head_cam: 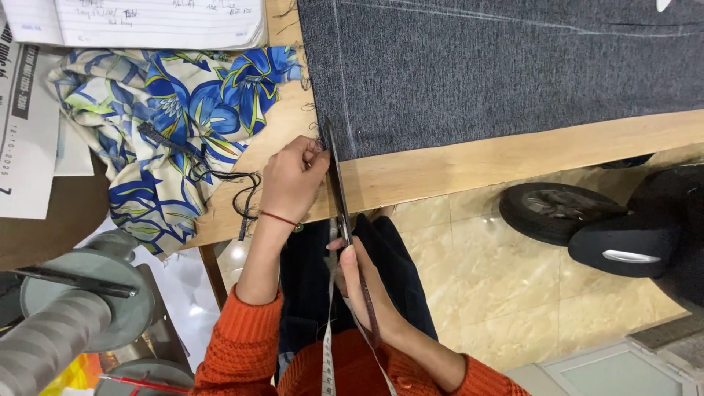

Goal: The person marks a gray fabric with chalk using a ruler as a guide, then cuts the fabric along the marked lines with scissors. The person also uses a red weight to hold the fabric in place and handles a roll of tape and newspapers on the table.

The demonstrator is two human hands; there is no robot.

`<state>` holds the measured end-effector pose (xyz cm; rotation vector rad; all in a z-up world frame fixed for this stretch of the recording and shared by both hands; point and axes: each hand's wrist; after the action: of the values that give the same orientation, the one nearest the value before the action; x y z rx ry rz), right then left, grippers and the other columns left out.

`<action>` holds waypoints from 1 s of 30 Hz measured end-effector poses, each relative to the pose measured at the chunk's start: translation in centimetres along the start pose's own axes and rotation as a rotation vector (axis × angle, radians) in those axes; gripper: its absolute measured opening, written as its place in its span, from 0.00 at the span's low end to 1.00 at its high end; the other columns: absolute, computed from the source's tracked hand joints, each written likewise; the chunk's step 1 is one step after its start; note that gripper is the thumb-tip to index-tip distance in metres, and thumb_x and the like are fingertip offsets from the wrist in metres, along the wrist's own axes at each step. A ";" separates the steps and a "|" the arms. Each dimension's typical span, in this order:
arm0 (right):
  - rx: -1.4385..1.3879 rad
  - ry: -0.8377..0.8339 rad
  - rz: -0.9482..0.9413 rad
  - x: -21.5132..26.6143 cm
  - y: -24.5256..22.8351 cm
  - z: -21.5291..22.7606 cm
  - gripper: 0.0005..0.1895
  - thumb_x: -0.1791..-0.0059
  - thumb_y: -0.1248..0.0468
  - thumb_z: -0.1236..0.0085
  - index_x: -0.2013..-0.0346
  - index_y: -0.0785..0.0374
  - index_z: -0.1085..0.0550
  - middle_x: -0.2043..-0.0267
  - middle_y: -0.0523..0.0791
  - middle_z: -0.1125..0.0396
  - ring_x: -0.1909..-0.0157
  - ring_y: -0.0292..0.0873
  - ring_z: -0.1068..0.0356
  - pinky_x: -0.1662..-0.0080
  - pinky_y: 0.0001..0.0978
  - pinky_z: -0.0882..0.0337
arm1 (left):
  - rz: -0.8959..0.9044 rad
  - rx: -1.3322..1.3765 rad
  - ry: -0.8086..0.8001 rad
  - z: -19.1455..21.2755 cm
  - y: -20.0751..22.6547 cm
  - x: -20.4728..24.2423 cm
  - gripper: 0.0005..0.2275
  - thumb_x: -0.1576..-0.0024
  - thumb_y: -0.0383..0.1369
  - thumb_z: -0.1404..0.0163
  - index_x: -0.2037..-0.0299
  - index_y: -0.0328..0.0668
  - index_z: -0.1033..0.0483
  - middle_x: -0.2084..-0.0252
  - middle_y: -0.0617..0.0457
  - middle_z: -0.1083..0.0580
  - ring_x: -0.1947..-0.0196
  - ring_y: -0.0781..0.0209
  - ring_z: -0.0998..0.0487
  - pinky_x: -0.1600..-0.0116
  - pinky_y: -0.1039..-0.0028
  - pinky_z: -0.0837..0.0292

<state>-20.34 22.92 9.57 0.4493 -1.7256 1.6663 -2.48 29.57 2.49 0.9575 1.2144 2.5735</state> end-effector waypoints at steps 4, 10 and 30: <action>-0.140 -0.036 -0.081 -0.2 1.1 -0.5 0.32 0.49 0.35 0.69 0.52 0.58 0.31 0.78 0.34 0.55 0.77 0.30 0.54 0.73 0.23 0.45 | 0.009 0.002 -0.015 0.1 0.1 0.1 0.08 0.39 0.37 0.52 0.70 0.49 0.29 0.81 0.64 0.32 0.78 0.65 0.34 0.64 0.70 0.39; -0.209 -0.003 -0.154 -0.6 1.7 -1.1 0.33 0.50 0.33 0.68 0.62 0.60 0.33 0.76 0.36 0.54 0.78 0.29 0.57 0.75 0.22 0.50 | -0.030 -0.017 -0.012 -0.1 -0.4 -0.2 0.07 0.40 0.37 0.51 0.69 0.48 0.28 0.81 0.63 0.31 0.79 0.63 0.33 0.65 0.68 0.38; -0.361 -0.023 -0.173 -4.7 1.3 -0.4 0.29 0.43 0.37 0.65 0.61 0.60 0.33 0.82 0.31 0.58 0.86 0.24 0.58 0.83 0.17 0.51 | 0.014 0.110 -0.112 1.2 -0.7 -0.6 0.06 0.43 0.37 0.49 0.65 0.48 0.20 0.77 0.58 0.21 0.70 0.60 0.17 0.55 0.67 0.25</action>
<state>-17.76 22.46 5.39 0.4332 -1.8963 1.1998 -1.43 30.60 2.26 1.1189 1.3343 2.4490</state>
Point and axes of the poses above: each hand's wrist, its own x-axis away from the middle knuckle, its own z-axis out of the back of the hand, y = z × x
